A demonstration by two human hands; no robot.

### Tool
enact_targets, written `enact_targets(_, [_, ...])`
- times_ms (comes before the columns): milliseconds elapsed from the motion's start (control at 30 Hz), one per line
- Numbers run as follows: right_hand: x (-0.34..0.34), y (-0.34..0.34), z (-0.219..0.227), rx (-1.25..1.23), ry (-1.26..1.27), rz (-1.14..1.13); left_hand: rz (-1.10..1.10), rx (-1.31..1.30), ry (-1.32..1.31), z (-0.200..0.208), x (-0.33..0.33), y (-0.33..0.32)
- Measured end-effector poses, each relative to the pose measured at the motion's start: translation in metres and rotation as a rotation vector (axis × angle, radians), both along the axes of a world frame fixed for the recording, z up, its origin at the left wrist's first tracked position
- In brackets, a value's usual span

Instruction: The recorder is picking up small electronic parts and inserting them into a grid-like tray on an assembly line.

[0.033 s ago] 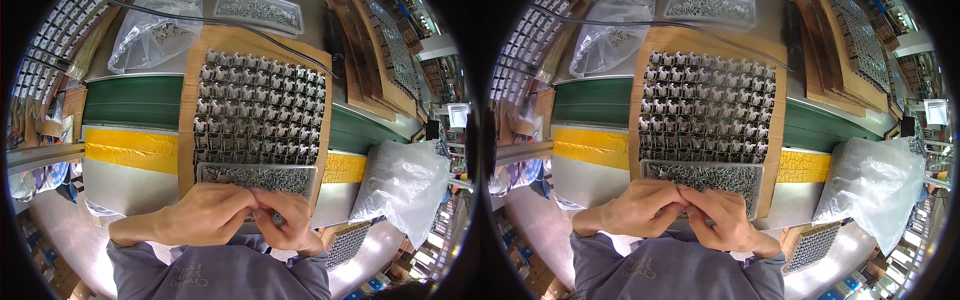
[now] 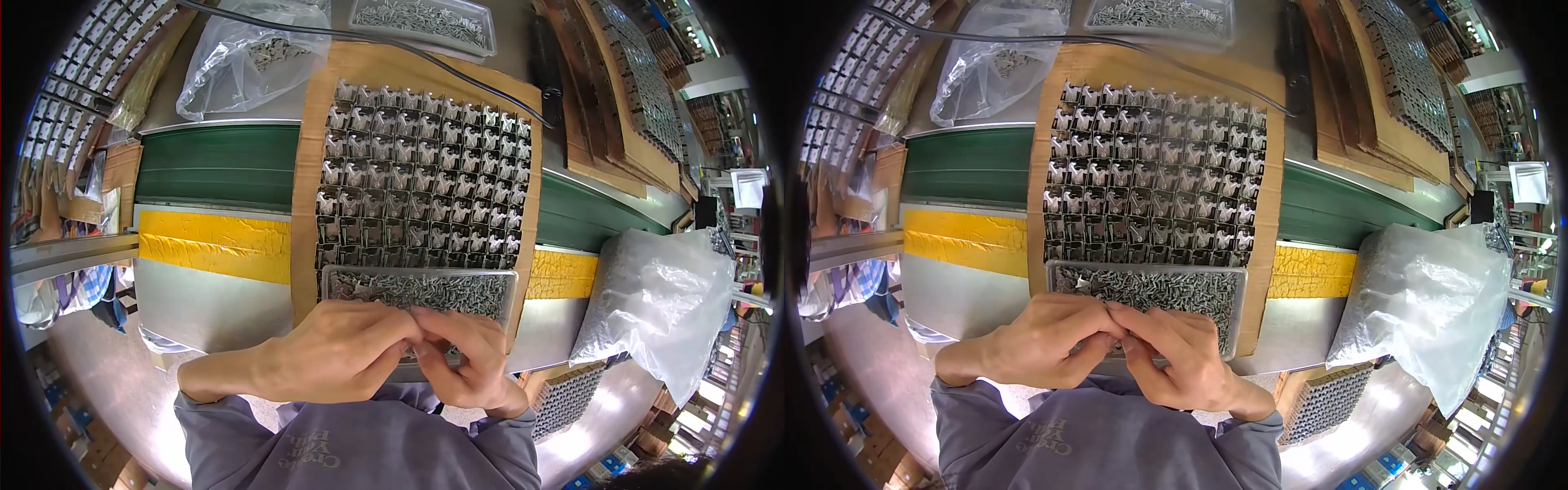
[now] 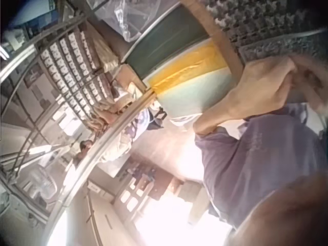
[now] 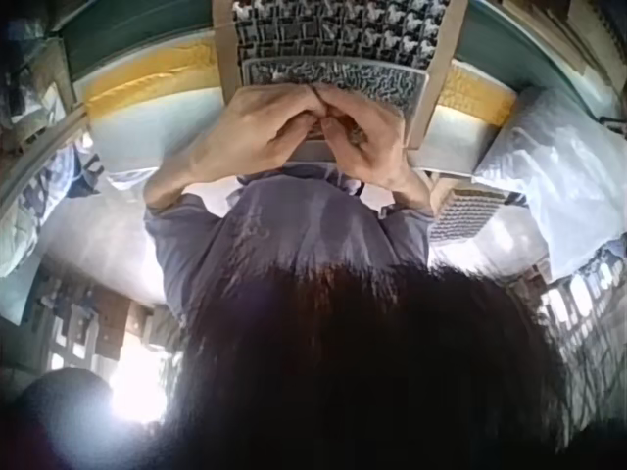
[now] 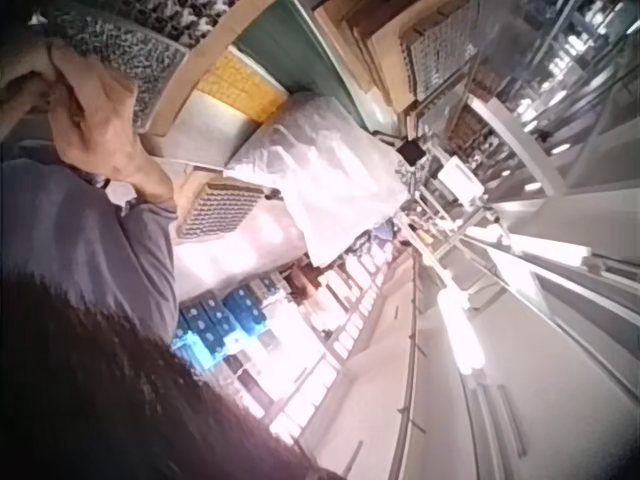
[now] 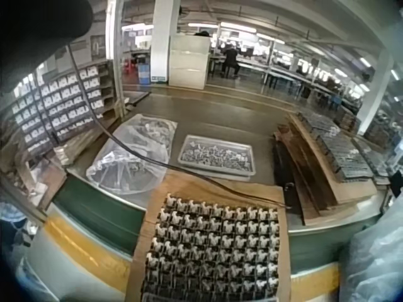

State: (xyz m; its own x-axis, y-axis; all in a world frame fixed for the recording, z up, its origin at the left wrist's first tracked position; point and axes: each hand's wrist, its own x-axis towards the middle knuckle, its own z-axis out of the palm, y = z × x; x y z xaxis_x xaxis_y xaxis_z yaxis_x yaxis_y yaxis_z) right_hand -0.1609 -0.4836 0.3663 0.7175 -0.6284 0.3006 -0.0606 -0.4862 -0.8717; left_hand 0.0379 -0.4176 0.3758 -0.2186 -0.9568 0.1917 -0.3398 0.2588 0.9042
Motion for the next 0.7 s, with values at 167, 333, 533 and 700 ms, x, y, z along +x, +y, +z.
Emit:
enact_targets(167, [-0.002, 0.002, 0.010, 0.074, 0.146, -0.015, -0.008, -0.018, 0.036, -0.005, -0.003, 0.003])
enact_targets(333, [-0.006, -0.001, -0.001, 0.212, -0.048, -0.107, 0.084, 0.215, 0.331, 0.004, 0.000, -0.001])
enact_targets(533, [-0.009, 0.004, -0.001, 0.048, -0.018, -0.101, 0.426, 0.095, 0.151, -0.008, 0.027, -0.048])
enact_targets(700, [-0.014, 0.003, -0.004, -0.008, -0.070, -0.112, 0.334, -0.254, -0.479, -0.032, 0.020, -0.057])
